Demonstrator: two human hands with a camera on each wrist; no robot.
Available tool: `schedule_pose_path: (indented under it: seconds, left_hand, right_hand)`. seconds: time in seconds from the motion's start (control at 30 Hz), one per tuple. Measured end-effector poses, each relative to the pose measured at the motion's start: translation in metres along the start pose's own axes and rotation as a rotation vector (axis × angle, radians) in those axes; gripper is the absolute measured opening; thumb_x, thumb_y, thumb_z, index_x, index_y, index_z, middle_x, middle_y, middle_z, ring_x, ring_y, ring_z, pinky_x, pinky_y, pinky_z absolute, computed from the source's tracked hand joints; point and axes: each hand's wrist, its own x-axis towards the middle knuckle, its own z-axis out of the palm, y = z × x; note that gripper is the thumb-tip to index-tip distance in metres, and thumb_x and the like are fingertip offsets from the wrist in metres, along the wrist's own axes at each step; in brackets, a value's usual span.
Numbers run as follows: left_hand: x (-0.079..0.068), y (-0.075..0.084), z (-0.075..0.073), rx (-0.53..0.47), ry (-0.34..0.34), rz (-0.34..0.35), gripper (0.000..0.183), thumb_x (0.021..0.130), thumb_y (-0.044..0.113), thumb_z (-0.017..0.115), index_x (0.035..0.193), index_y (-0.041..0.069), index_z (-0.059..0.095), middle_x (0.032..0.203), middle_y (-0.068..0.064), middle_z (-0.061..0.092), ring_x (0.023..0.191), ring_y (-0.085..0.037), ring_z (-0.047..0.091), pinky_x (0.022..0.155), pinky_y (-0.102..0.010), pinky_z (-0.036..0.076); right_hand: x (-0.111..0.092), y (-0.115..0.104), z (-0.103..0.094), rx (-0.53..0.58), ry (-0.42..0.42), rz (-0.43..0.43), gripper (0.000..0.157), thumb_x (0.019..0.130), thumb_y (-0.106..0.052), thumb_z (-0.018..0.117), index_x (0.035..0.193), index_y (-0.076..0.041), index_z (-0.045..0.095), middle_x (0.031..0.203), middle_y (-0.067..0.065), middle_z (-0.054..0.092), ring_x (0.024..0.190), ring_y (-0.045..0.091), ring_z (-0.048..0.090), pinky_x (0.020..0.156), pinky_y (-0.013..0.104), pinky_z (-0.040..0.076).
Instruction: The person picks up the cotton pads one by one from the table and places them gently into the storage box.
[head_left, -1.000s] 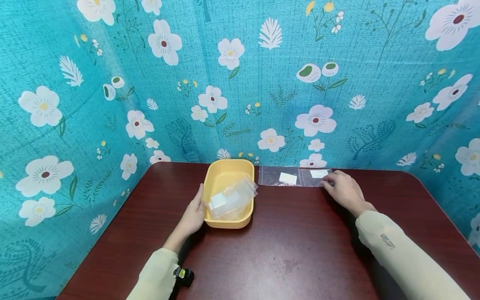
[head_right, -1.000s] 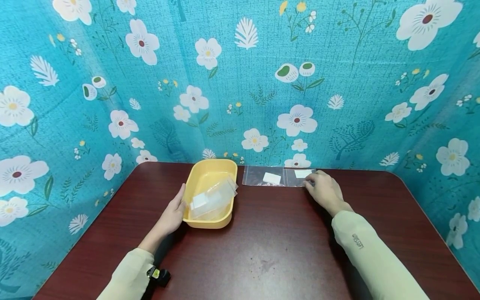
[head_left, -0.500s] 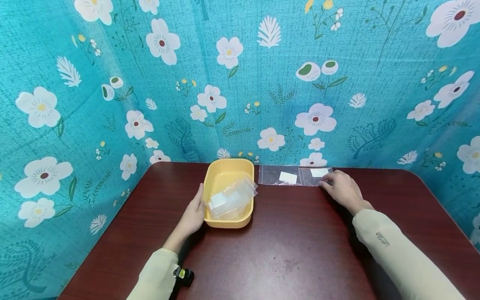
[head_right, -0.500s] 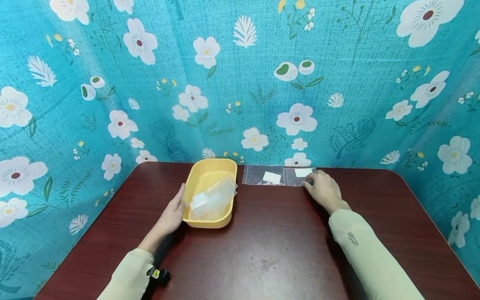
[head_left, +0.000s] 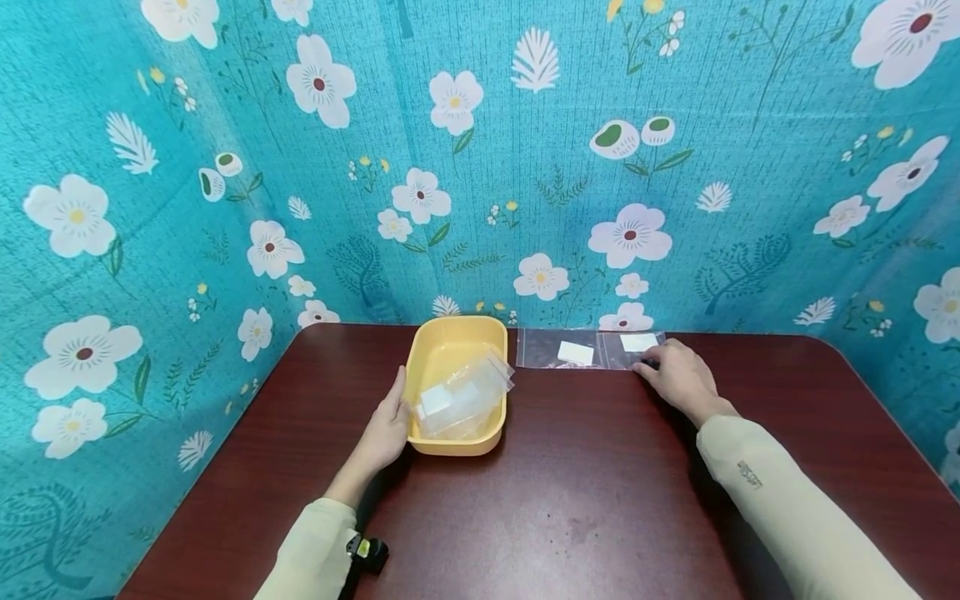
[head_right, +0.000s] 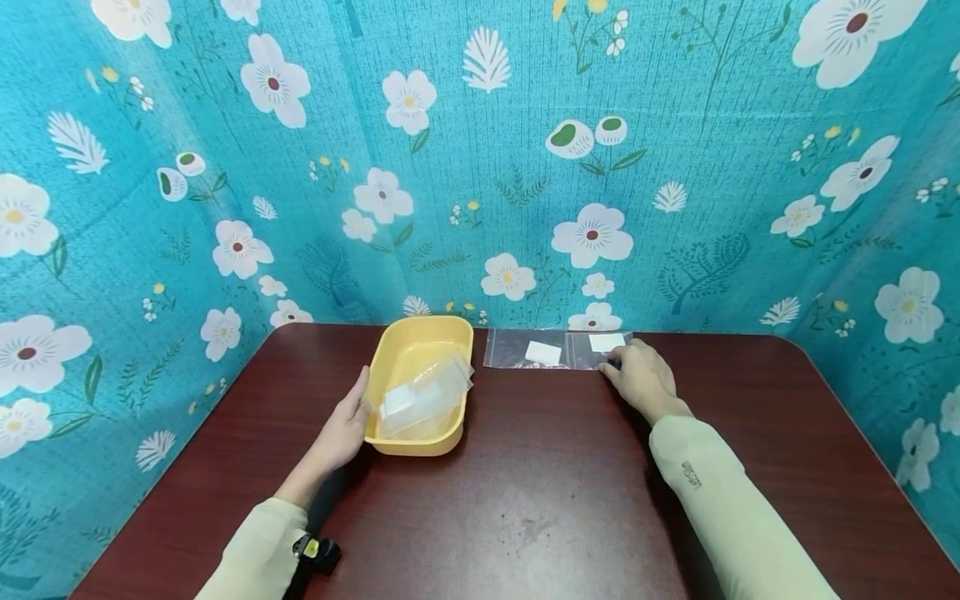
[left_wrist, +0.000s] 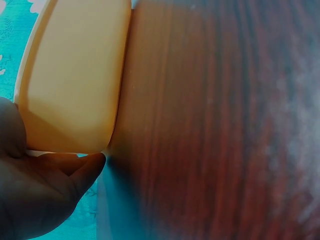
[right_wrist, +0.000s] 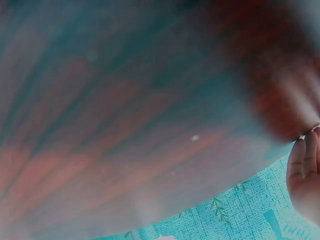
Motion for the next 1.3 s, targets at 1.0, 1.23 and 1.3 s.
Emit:
schedule_pose_path:
  seconds: [1.0,1.23,1.3]
  left_hand:
    - [-0.0012,0.0024,0.0010,0.007,-0.001,-0.003,0.060,0.106,-0.001,0.032,0.161,0.005,0.009,0.166,-0.018,0.014,0.151,-0.031,0.015,0.120,-0.050,0.016]
    - [-0.0011,0.0012,0.0006,0.003,0.000,0.000,0.060,0.106,-0.001,0.031,0.161,0.005,0.008,0.166,-0.018,0.012,0.151,-0.030,0.014,0.120,-0.050,0.016]
    - [-0.0012,0.0012,0.0007,0.003,0.002,0.000,0.060,0.106,-0.001,0.031,0.161,0.005,0.008,0.166,-0.017,0.012,0.151,-0.030,0.014,0.120,-0.050,0.016]
  right_hand:
    - [-0.0006,-0.0033,-0.0003,0.013,-0.053,0.049,0.016,0.093,-0.015,0.072,0.097,-0.001,0.078,0.097,0.017,0.063,0.087,0.032,0.058,0.079,0.052,0.049]
    - [-0.0008,-0.0022,-0.0015,0.035,-0.051,0.042,0.015,0.093,-0.012,0.071,0.096,0.002,0.077,0.098,0.019,0.065,0.089,0.033,0.058,0.084,0.053,0.049]
    - [-0.0010,-0.0025,-0.0022,0.038,-0.053,0.036,0.015,0.094,-0.012,0.071,0.096,0.002,0.077,0.098,0.020,0.065,0.089,0.033,0.058,0.084,0.054,0.049]
